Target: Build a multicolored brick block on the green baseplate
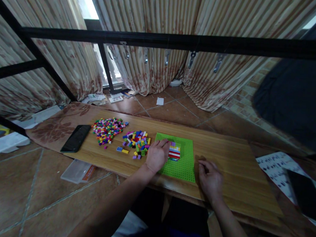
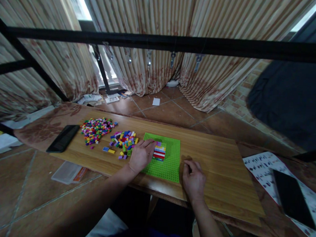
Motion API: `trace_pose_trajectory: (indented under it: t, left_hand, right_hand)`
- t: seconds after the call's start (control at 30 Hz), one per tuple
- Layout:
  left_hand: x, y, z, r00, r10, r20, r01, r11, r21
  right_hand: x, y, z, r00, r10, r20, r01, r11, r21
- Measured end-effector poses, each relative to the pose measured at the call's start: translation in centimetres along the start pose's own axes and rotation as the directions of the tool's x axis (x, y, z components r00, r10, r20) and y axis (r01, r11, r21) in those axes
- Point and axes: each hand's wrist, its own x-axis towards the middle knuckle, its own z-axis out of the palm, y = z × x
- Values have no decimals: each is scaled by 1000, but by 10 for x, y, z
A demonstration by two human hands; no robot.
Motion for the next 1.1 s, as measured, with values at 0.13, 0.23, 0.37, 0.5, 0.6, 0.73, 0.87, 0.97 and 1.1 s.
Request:
trace_pose_trajectory:
  t: [0.13,0.23,0.37,0.5,0.6,0.73,0.87,0.97,1.1]
  left_hand:
    - [-2,2,-1,1000,-5,0,5,999,39]
    - [-2,3,0,1000,-9,0,9,999,54]
    - [-1,4,-1,1000,-10,28,7,996,87]
    - [0,6,-3,998,-15,53,8,992,126]
    - [0,9,-4,997,-35,74,24,988,152]
    - [2,14,-6,991,-65,115,43,982,183]
    - [3,18,-8,982,-92,166,55,975,215]
    - [3,20,-6,975,-123,186,80,971,223]
    - [3,20,-3,973,-144,181,106,973,204]
  right_hand:
    - [0,-1,0,1000,-12,-8,12,1000,-3]
    - [0,-1,0,1000,-4,-7,4,1000,2]
    - [0,-2,0,1000,-11,-9,11,1000,4]
    - [0,-1,0,1000,-19,-8,19,1000,0]
    - [0,0,0,1000,-10,-2,10,1000,0]
    - [-1,0,1,1000,-10,3,10,1000,-5]
    - [-1,-1,1,1000,-21,-20,21,1000,5]
    - [-1,0,1,999,-31,-17,31,999,-4]
    - [-1,1,2,1000,-27,-11,27,999,-19]
